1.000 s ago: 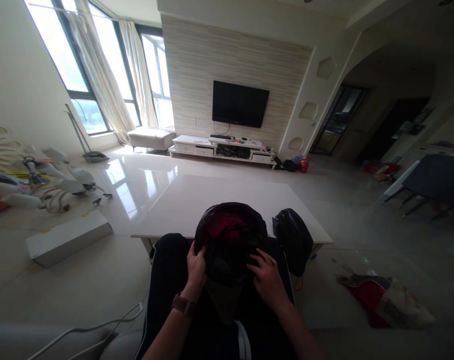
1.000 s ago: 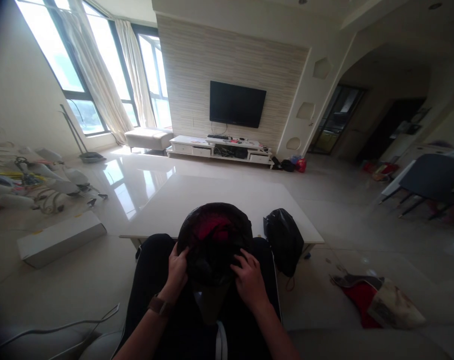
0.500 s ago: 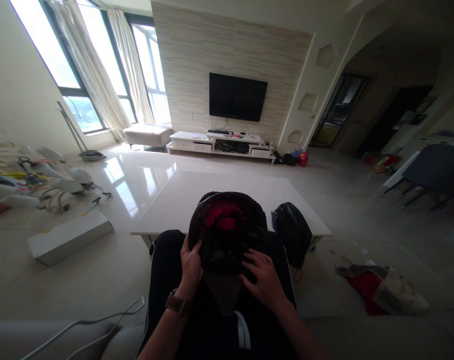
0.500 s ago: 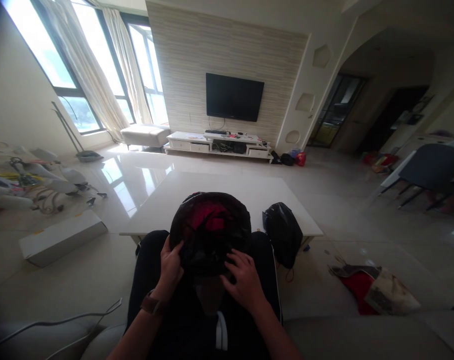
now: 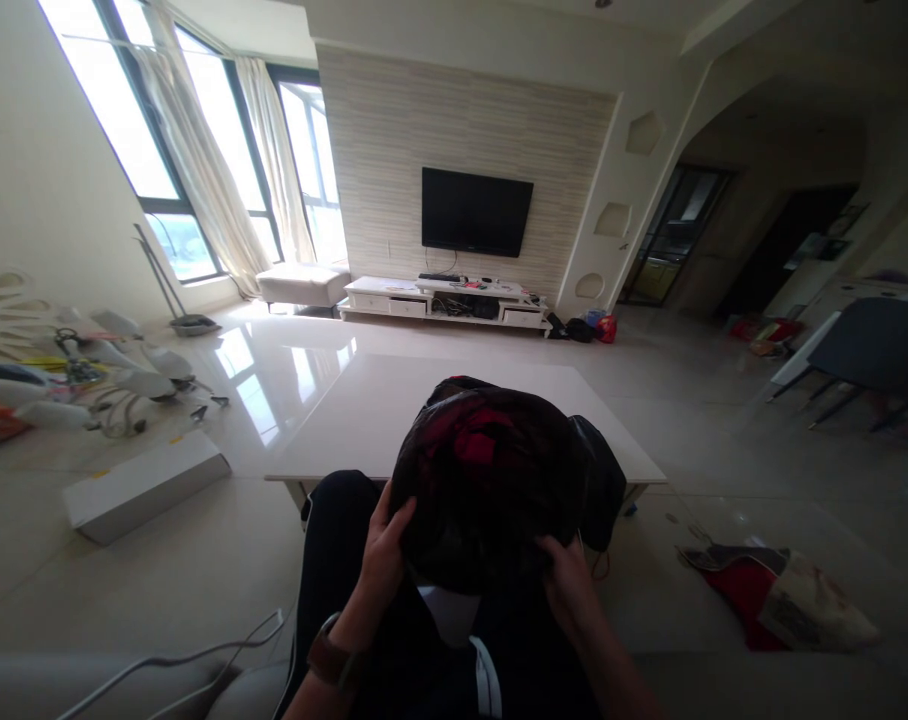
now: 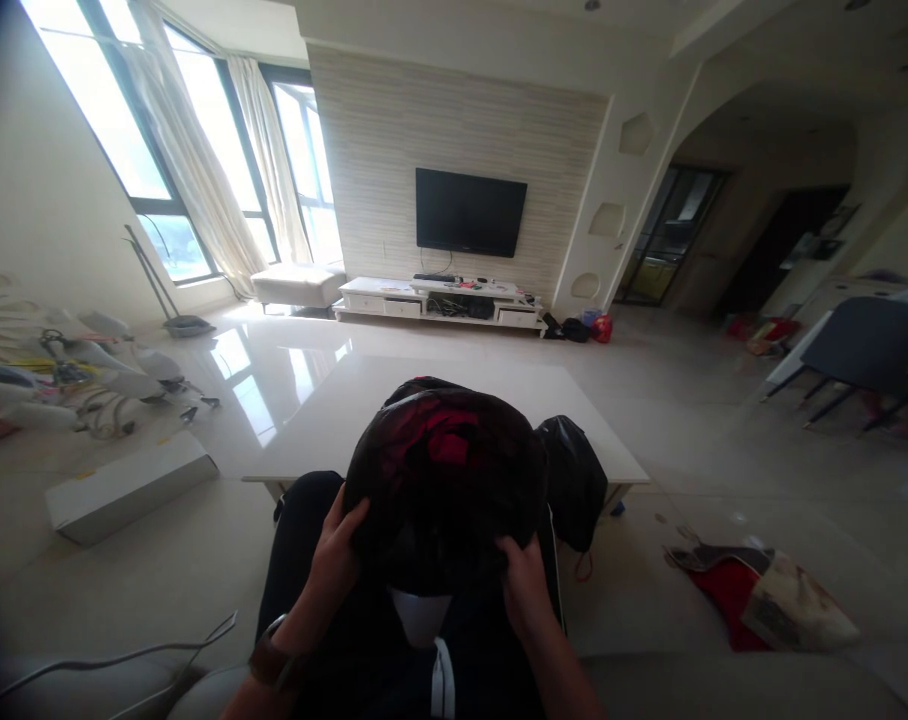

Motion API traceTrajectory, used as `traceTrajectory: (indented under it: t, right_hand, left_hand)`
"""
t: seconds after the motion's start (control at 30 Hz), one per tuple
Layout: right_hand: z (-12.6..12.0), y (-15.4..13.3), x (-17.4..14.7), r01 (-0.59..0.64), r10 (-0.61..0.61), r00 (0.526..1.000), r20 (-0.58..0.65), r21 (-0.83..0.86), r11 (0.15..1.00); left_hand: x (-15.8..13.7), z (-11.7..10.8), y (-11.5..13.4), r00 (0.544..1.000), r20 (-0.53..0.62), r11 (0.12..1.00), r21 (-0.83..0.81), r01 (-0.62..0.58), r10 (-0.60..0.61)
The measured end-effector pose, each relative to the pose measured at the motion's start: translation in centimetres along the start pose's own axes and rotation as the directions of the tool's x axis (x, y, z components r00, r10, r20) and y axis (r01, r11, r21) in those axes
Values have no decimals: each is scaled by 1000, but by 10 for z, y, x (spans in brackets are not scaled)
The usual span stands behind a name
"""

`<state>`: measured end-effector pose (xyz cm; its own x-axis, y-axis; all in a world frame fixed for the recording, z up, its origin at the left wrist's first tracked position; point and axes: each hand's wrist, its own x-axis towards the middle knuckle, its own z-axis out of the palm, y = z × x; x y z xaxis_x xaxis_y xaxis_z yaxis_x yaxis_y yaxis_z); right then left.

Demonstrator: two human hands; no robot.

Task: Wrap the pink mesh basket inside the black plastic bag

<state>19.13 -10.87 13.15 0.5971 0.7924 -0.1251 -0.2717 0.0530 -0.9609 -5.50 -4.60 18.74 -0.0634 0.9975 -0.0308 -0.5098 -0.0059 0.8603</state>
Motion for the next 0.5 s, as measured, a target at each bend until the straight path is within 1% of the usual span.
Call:
traceTrajectory:
  t: [0.03, 0.1, 0.2, 0.23, 0.3, 0.37, 0.43, 0.5]
  right_hand:
    - [-1, 0, -3, -44, 44, 999, -1, 23, 999]
    - [-4, 2, -7, -71, 71, 997, -3, 28, 997]
    - [-11, 7, -10, -59, 59, 998, -17, 25, 998]
    - [-14, 9, -10, -47, 47, 999, -15, 12, 999]
    - [-18, 13, -9, -22, 22, 1000, 2, -46, 999]
    - [-20, 14, -8, 8, -4, 1000, 29, -129, 992]
    - [-21, 10, -7, 57, -45, 997, 59, -228, 972]
    - [-19, -1, -7, 128, -105, 991, 86, -343, 931]
  left_hand:
    - [-1, -5, -1, 999, 13, 999, 0, 33, -33]
    - [-1, -14, 0, 996, 44, 997, 23, 74, -75]
    - [1, -22, 8, 991, 97, 987, 136, 84, -97]
    - [1, -22, 12, 991, 97, 980, 183, 76, -95]
    - [1, -20, 19, 997, 54, 963, 265, 47, -64]
    - [0, -16, 22, 1000, -21, 954, 298, 23, -17]
    - [-3, -12, 20, 995, -98, 968, 249, 39, -15]
    - [-7, -10, 17, 987, -157, 984, 162, 73, -47]
